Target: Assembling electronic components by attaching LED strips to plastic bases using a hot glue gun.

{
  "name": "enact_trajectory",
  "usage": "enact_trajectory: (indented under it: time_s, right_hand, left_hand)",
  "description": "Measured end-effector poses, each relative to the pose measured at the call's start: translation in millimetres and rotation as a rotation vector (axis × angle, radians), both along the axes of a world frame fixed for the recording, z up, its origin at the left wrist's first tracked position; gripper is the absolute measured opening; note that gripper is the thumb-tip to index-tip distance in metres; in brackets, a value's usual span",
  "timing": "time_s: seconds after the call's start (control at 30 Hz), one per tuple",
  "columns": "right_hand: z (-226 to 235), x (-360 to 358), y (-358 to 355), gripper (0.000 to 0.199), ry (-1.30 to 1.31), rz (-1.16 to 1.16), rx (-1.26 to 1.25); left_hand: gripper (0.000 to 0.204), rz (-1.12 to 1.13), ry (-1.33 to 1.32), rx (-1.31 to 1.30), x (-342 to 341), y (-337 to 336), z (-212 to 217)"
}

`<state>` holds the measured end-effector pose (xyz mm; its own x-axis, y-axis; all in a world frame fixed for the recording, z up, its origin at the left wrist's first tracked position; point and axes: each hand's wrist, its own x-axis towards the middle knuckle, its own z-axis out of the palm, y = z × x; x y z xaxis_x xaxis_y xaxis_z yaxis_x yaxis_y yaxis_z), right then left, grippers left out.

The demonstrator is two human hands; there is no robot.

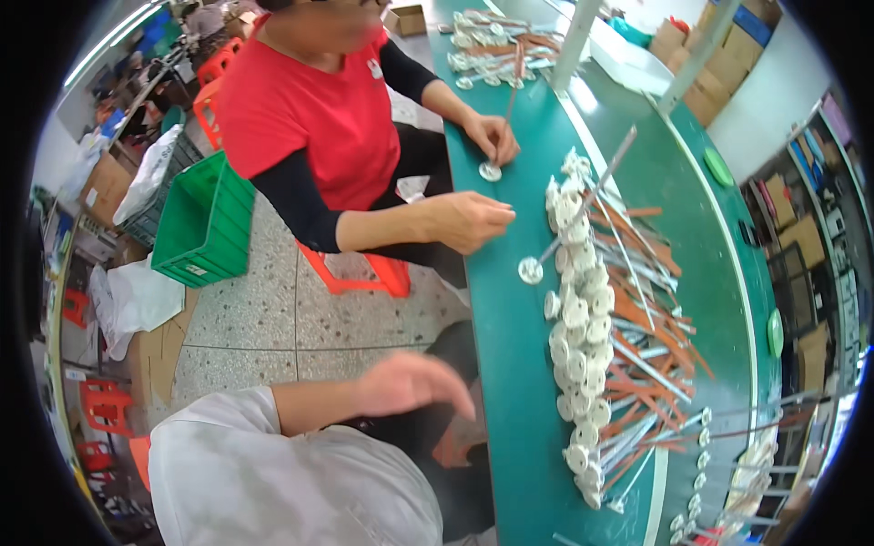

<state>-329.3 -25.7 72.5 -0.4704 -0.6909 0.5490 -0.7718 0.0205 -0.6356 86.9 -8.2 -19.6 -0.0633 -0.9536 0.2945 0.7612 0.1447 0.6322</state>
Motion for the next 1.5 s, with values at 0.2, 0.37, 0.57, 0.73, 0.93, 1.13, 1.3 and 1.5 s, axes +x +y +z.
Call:
enact_trajectory:
  time_s: [0.2, 0.37, 0.57, 0.73, 0.93, 1.13, 1.3, 1.5]
  right_hand:
    - [-11, 212, 71, 0.023, -0.852, 0.805, 0.235]
    - [-52, 169, 71, 0.026, -0.175, 0.936, 0.489]
    - [-44, 164, 47, 0.015, -0.252, 0.726, 0.377]
    - [-51, 150, 21, 0.012, 0.107, 0.509, 0.322]
    - [-78, 172, -5, 0.011, -0.02, 0.552, 0.167]
    - [-94, 184, -26, 0.011, 0.163, 0.658, 0.195]
    - [-106, 182, -29, 0.01, 0.132, 0.647, 0.286]
    - [-109, 184, -31, 0.01, 0.15, 0.633, 0.345]
  left_hand:
    - [0.035, -0.396, -0.432, -0.43, -79, 7, 19]
    - [0.025, -0.669, -0.33, -0.293, -57, 9, 19]
    - [0.024, 0.173, -0.96, -0.265, -3, -2, 15]
    - [0.028, 0.552, -0.775, -0.001, 27, -28, 15]
    - [0.023, 0.494, -0.633, -0.016, 21, -64, 20]
    - [0.016, 1.15, -1.333, -0.213, 27, -114, -12]
    - [0.024, 1.176, -1.291, -0.148, 33, -141, -33]
    - [0.045, 1.069, -1.511, 0.014, 33, -154, -27]
